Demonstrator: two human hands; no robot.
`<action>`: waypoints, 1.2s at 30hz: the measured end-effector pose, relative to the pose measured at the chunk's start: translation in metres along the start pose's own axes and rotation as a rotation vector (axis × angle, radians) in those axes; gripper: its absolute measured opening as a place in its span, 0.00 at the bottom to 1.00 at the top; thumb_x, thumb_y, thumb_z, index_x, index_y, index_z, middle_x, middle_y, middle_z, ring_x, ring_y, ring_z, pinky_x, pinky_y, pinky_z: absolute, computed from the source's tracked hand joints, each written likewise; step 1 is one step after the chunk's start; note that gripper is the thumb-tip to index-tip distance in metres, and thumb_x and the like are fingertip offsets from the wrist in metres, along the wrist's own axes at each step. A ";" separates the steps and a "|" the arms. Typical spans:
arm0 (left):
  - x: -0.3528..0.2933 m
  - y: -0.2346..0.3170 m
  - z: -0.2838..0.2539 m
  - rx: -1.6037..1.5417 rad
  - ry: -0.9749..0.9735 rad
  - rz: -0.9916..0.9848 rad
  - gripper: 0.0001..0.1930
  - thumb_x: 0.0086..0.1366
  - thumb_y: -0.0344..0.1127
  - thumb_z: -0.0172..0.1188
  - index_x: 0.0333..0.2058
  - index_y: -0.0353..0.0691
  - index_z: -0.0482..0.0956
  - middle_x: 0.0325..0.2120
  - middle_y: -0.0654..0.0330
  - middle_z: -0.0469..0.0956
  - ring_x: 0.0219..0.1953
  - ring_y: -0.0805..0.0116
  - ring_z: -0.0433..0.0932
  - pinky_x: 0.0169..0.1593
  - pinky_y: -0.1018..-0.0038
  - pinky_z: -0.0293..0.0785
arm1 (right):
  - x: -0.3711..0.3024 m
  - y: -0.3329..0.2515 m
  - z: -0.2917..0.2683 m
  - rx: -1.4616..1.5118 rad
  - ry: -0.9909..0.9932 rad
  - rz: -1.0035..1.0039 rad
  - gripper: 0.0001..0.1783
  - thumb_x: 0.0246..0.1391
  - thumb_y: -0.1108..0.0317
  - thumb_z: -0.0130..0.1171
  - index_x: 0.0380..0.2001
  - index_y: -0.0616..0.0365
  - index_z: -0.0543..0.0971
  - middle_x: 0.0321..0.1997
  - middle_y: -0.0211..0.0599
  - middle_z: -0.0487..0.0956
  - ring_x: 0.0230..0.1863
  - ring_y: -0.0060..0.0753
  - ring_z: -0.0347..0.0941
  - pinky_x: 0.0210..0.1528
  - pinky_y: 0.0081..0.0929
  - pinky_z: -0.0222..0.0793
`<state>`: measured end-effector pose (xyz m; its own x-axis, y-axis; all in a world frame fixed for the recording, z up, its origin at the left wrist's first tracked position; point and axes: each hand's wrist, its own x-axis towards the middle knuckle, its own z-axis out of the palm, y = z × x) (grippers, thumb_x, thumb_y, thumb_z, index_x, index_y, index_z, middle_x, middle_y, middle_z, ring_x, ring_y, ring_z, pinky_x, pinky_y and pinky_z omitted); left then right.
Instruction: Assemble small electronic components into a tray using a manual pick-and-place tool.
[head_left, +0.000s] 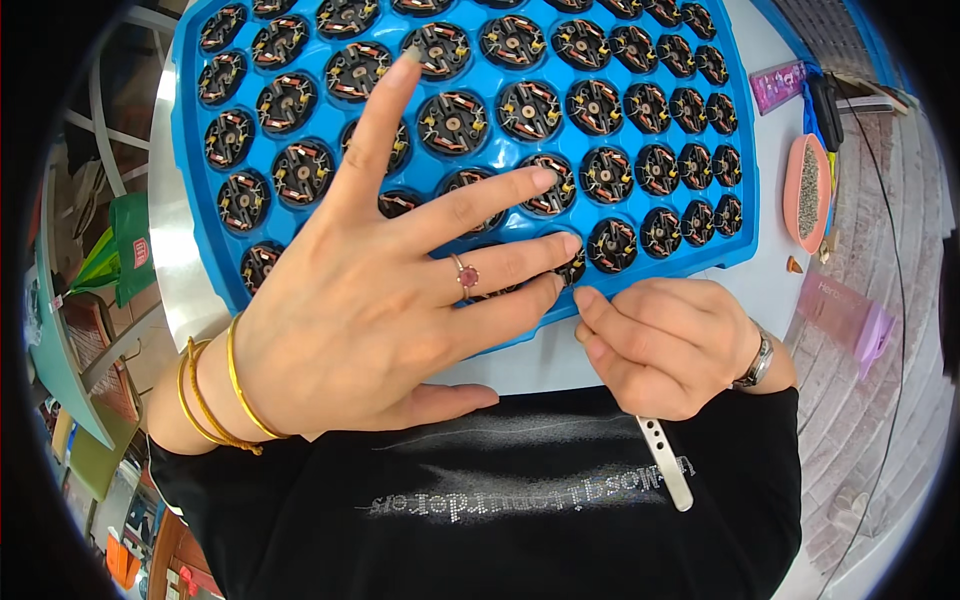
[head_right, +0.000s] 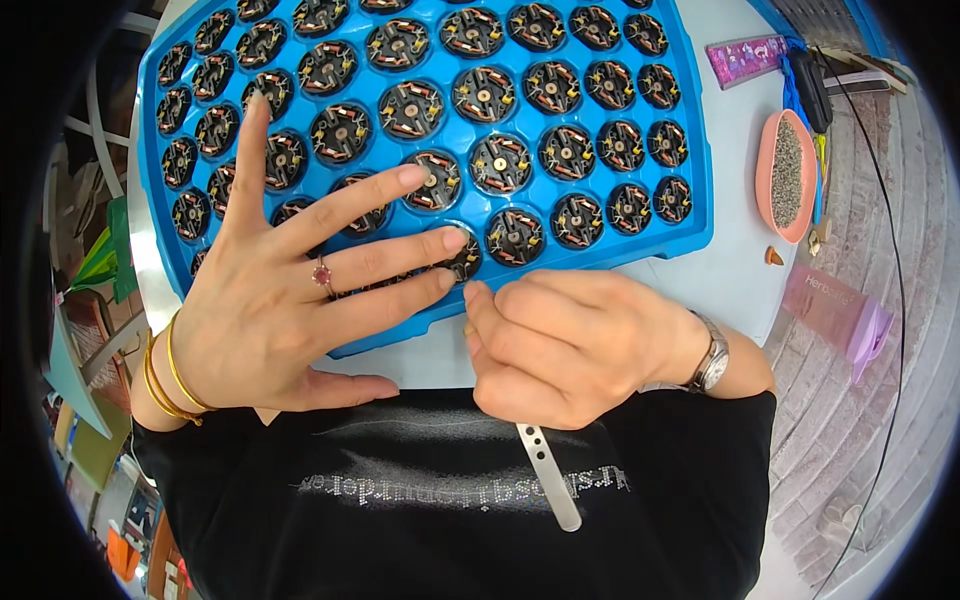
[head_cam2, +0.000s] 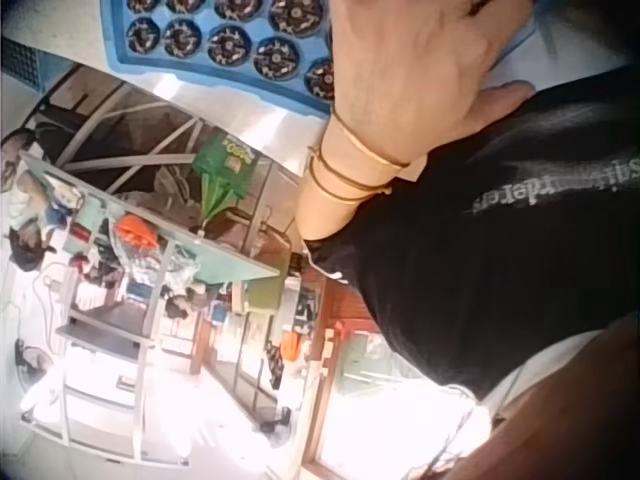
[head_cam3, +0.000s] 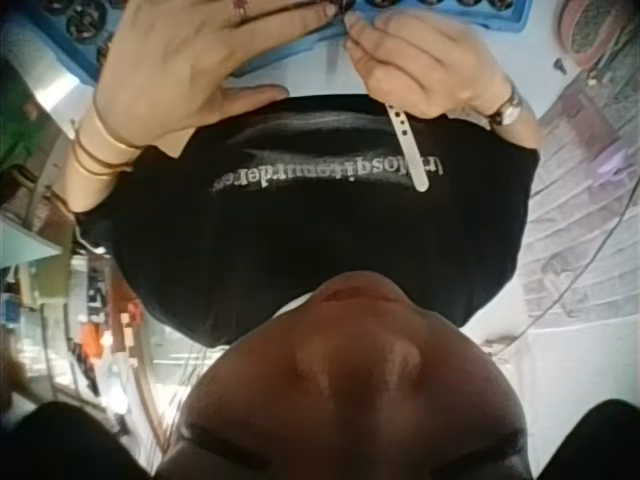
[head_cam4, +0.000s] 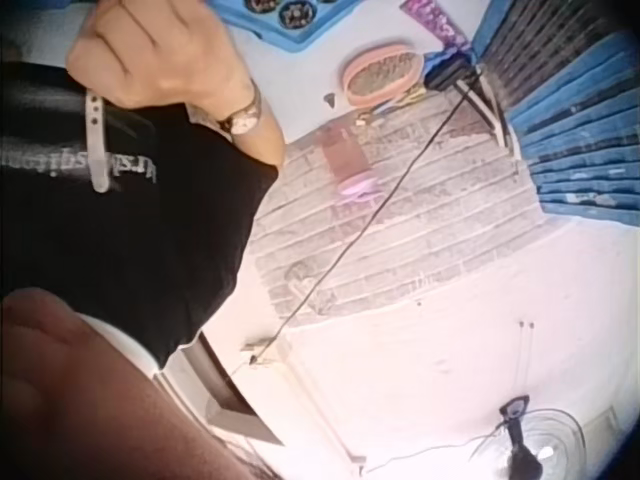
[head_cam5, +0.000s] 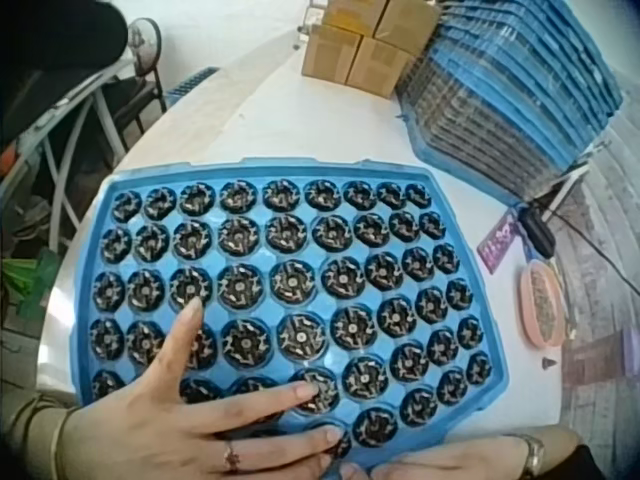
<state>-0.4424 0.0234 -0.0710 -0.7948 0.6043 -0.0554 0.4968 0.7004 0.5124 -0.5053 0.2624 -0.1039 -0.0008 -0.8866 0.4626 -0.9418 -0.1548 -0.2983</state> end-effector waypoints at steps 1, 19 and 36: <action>-0.003 -0.005 0.005 0.002 -0.001 0.000 0.38 0.24 0.51 0.73 0.45 0.56 0.83 0.55 0.77 0.74 0.66 0.64 0.63 0.64 0.24 0.29 | 0.000 0.000 0.001 -0.040 -0.004 -0.043 0.14 0.40 0.81 0.65 0.23 0.62 0.68 0.35 0.54 0.81 0.23 0.31 0.72 0.20 0.22 0.70; -0.010 -0.019 0.019 -0.030 0.091 0.098 0.37 0.27 0.50 0.75 0.45 0.56 0.83 0.57 0.76 0.73 0.66 0.64 0.62 0.64 0.23 0.29 | 0.017 -0.014 -0.021 -0.157 -0.285 0.001 0.07 0.42 0.77 0.61 0.23 0.60 0.72 0.36 0.47 0.80 0.27 0.29 0.72 0.26 0.20 0.71; -0.016 -0.022 0.024 -0.017 0.148 0.127 0.36 0.30 0.51 0.77 0.45 0.56 0.81 0.56 0.75 0.73 0.65 0.66 0.64 0.67 0.25 0.33 | 0.022 0.002 -0.024 0.437 -0.111 0.696 0.11 0.42 0.82 0.70 0.28 0.60 0.77 0.28 0.43 0.82 0.31 0.38 0.82 0.29 0.25 0.75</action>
<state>-0.4324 0.0074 -0.1022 -0.7693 0.6242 0.1364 0.5914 0.6150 0.5215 -0.5153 0.2536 -0.0741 -0.4809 -0.8764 -0.0259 -0.5225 0.3102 -0.7942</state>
